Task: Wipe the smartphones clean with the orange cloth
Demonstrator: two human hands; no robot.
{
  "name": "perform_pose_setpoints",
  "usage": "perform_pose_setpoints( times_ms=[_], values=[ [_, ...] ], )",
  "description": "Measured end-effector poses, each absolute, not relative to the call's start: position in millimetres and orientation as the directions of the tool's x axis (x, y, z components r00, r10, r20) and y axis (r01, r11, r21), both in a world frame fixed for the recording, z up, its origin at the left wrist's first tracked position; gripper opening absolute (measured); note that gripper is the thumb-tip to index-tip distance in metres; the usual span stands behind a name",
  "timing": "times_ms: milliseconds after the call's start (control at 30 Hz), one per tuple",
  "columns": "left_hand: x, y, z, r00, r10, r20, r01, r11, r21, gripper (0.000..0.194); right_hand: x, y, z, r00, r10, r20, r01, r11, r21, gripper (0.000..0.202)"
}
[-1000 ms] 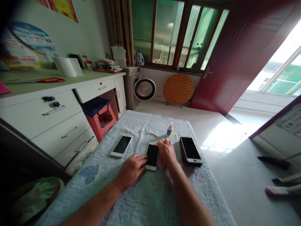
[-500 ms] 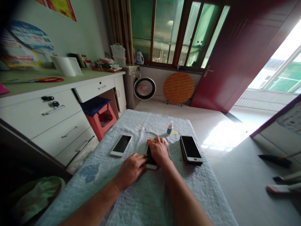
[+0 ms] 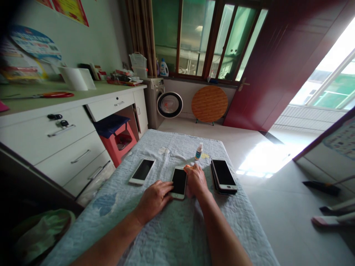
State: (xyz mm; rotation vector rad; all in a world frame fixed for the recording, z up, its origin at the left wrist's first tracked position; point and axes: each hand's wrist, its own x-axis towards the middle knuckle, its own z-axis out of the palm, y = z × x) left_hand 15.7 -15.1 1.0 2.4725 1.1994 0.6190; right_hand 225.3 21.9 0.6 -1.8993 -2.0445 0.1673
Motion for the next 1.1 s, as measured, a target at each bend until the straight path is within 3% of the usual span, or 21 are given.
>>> perform_pose_setpoints(
  times_ms=[167,300,433,600,733,900,1100],
  values=[
    [16,-16,2,0.541,0.808,0.235,0.670,-0.583,0.461,0.027,231,18,15,-0.190,0.977,0.099,0.902,0.214,-0.374,0.030],
    [16,-16,3,0.535,0.810,0.241,0.670,-0.581,0.463,0.026,241,13,29,-0.338,0.941,-0.031,0.784,0.263,-0.562,0.023],
    [17,-15,4,0.533,0.813,0.235,0.674,-0.576,0.462,0.028,249,9,31,-0.421,0.885,-0.201,0.624,0.122,-0.772,0.021],
    [18,-15,1,0.527,0.815,0.239,0.677,-0.573,0.462,0.028,247,6,26,-0.471,0.822,-0.320,0.495,-0.054,-0.867,0.022],
    [18,-15,0,0.533,0.810,0.244,0.676,-0.581,0.454,0.028,243,9,22,-0.373,0.882,-0.288,0.546,-0.042,-0.837,0.024],
    [19,-13,1,0.542,0.805,0.242,0.673,-0.588,0.449,0.026,237,23,7,-0.155,0.980,0.122,0.736,0.197,-0.647,0.026],
    [19,-12,-2,0.548,0.796,0.258,0.670,-0.602,0.435,0.028,228,31,-6,-0.030,0.981,0.193,0.881,0.117,-0.458,0.027]
  ],
)
